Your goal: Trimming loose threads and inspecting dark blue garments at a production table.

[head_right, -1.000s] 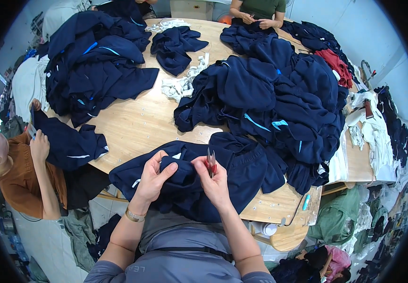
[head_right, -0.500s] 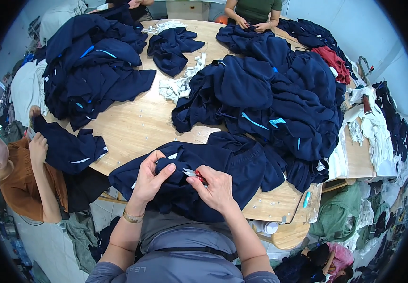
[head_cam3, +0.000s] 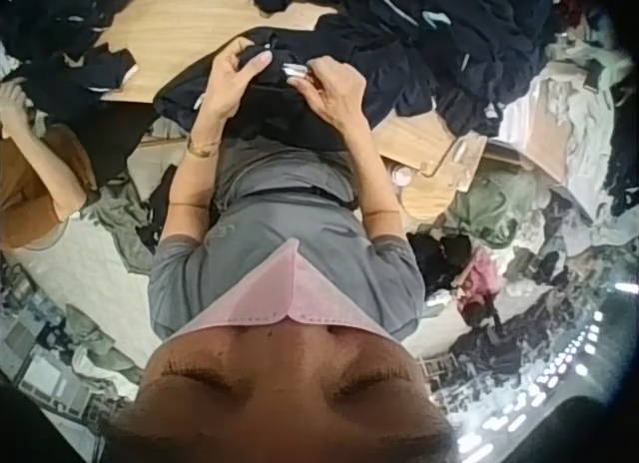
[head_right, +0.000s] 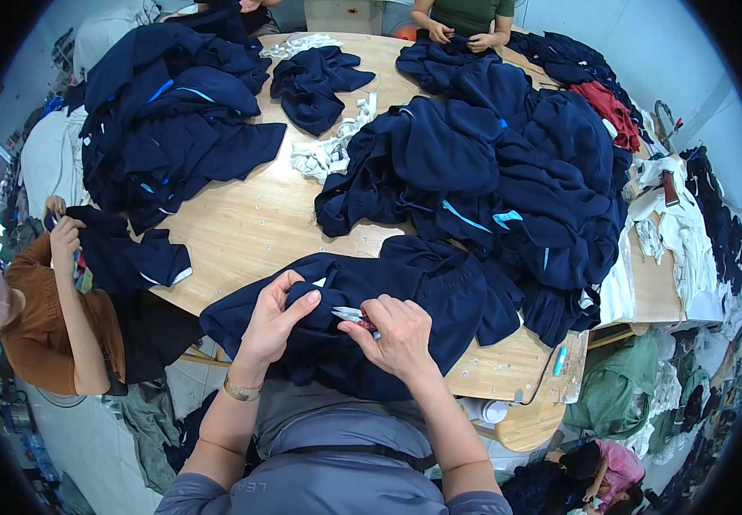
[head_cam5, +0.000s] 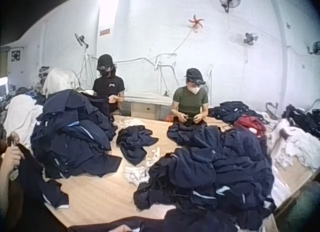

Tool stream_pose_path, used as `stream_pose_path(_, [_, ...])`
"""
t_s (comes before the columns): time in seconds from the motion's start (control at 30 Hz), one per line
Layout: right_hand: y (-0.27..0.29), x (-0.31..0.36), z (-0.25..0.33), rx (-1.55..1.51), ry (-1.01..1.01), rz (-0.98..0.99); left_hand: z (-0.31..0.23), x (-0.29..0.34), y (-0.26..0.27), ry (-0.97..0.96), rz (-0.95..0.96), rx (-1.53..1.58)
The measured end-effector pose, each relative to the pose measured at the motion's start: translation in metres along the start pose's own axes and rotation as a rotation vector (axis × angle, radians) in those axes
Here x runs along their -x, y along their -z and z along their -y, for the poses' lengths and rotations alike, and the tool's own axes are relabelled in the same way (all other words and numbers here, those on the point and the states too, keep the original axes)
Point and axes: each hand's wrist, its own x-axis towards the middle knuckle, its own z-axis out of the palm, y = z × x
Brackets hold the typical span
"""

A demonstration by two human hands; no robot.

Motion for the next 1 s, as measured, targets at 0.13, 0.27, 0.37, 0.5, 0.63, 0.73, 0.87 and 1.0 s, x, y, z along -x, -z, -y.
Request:
stream_pose_path(0.13, [0.001, -0.001, 0.000, 0.110, 0.071, -0.003, 0.003, 0.000, 0.003, 0.008, 0.011, -0.010])
stream_pose_path(0.27, [0.001, -0.004, -0.001, 0.149, 0.090, -0.011, 0.001, -0.002, 0.003, 0.013, 0.011, -0.011])
stream_pose_path(0.37, [0.004, -0.005, 0.002, 0.163, 0.101, 0.002, 0.001, -0.001, 0.001, 0.004, 0.013, -0.031])
stream_pose_path(0.5, [0.005, -0.005, 0.002, 0.180, 0.110, 0.014, 0.003, -0.001, 0.001, 0.004, 0.023, -0.049])
stream_pose_path(0.63, [0.001, 0.000, 0.000, -0.133, -0.086, -0.046, 0.002, 0.000, 0.001, 0.013, 0.016, -0.066])
stream_pose_path(0.73, [-0.006, 0.006, -0.003, -0.423, -0.291, -0.064, 0.001, -0.002, 0.001, 0.008, 0.006, -0.072])
stream_pose_path(0.87, [-0.024, -0.002, -0.003, -0.969, -0.566, -0.019, 0.004, -0.009, 0.010, 0.034, 0.035, -0.031])
stream_pose_path(1.0, [-0.015, -0.007, 0.000, -1.274, -0.832, 0.127, -0.001, -0.014, 0.000, 0.007, 0.108, -0.004])
